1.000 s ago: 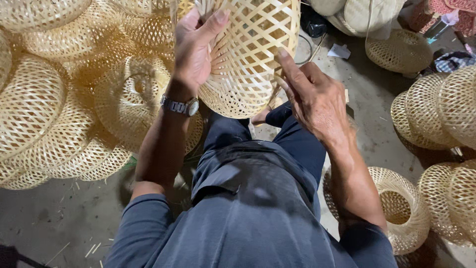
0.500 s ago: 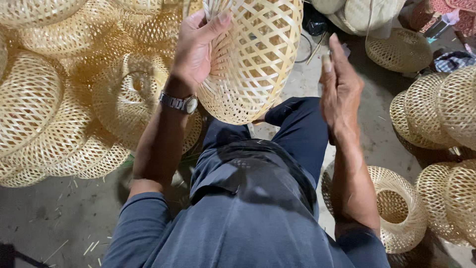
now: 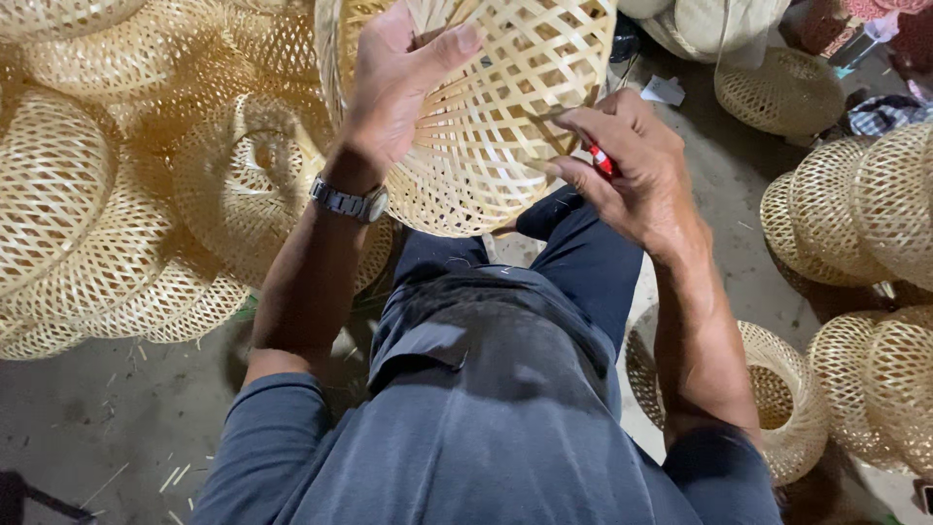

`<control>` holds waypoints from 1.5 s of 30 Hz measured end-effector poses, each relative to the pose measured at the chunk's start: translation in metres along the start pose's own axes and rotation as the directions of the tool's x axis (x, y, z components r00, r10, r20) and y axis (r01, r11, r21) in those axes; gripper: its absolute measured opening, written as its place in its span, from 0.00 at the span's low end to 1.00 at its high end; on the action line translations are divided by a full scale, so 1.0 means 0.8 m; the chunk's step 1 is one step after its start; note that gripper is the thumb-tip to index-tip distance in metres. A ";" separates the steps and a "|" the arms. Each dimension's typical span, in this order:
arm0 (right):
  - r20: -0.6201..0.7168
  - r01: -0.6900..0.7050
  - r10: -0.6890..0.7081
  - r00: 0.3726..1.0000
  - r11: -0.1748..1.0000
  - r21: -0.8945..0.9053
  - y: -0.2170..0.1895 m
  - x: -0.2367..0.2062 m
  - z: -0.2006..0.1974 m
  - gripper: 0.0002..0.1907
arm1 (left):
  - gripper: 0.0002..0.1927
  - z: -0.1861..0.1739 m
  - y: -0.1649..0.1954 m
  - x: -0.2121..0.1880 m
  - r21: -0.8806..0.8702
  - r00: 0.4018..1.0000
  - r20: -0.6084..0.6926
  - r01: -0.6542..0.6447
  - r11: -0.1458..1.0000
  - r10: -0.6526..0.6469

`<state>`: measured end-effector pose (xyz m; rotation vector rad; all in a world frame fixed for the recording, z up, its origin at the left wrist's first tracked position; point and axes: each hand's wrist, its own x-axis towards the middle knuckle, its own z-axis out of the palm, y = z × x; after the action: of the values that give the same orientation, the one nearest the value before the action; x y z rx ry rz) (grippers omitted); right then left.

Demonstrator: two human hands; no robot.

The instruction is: The person sits on the floor of a workshop surrounded by woven bamboo lampshades, holds one lampshade on their lap, and uses a small red utility knife to trim excess bamboo strips from its rim, rotating the lampshade to work around the edge.

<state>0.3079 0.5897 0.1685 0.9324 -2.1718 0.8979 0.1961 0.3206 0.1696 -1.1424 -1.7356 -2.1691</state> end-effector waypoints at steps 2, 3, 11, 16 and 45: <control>0.027 -0.002 0.002 1.000 1.000 -0.004 -0.004 0.005 0.001 0.23 | 0.30 -0.002 0.002 0.001 0.065 1.000 0.005 -0.012 0.998 0.012; 0.033 -0.009 0.009 0.999 1.000 -0.009 -0.005 0.007 0.001 0.23 | 0.30 -0.003 0.003 0.001 0.039 1.000 0.013 -0.008 0.999 0.008; 0.012 -0.127 0.127 0.992 0.992 -0.029 -0.003 0.000 0.013 0.21 | 0.33 -0.008 -0.005 0.001 -0.048 0.999 0.011 0.033 0.998 -0.033; -0.212 -0.058 0.077 0.974 0.994 0.094 0.015 -0.017 0.036 0.19 | 0.34 -0.010 -0.012 0.002 0.159 0.995 -0.019 -0.097 0.982 0.102; -0.312 -0.202 0.165 0.936 0.975 -0.090 -0.003 -0.041 0.062 0.15 | 0.04 -0.012 -0.106 0.005 -0.237 0.862 -0.504 -0.085 0.968 -0.047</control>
<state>0.3160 0.5626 0.1160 0.4997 -2.0412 0.9186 0.1437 0.3412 0.1055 -0.5340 -1.2416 -2.4379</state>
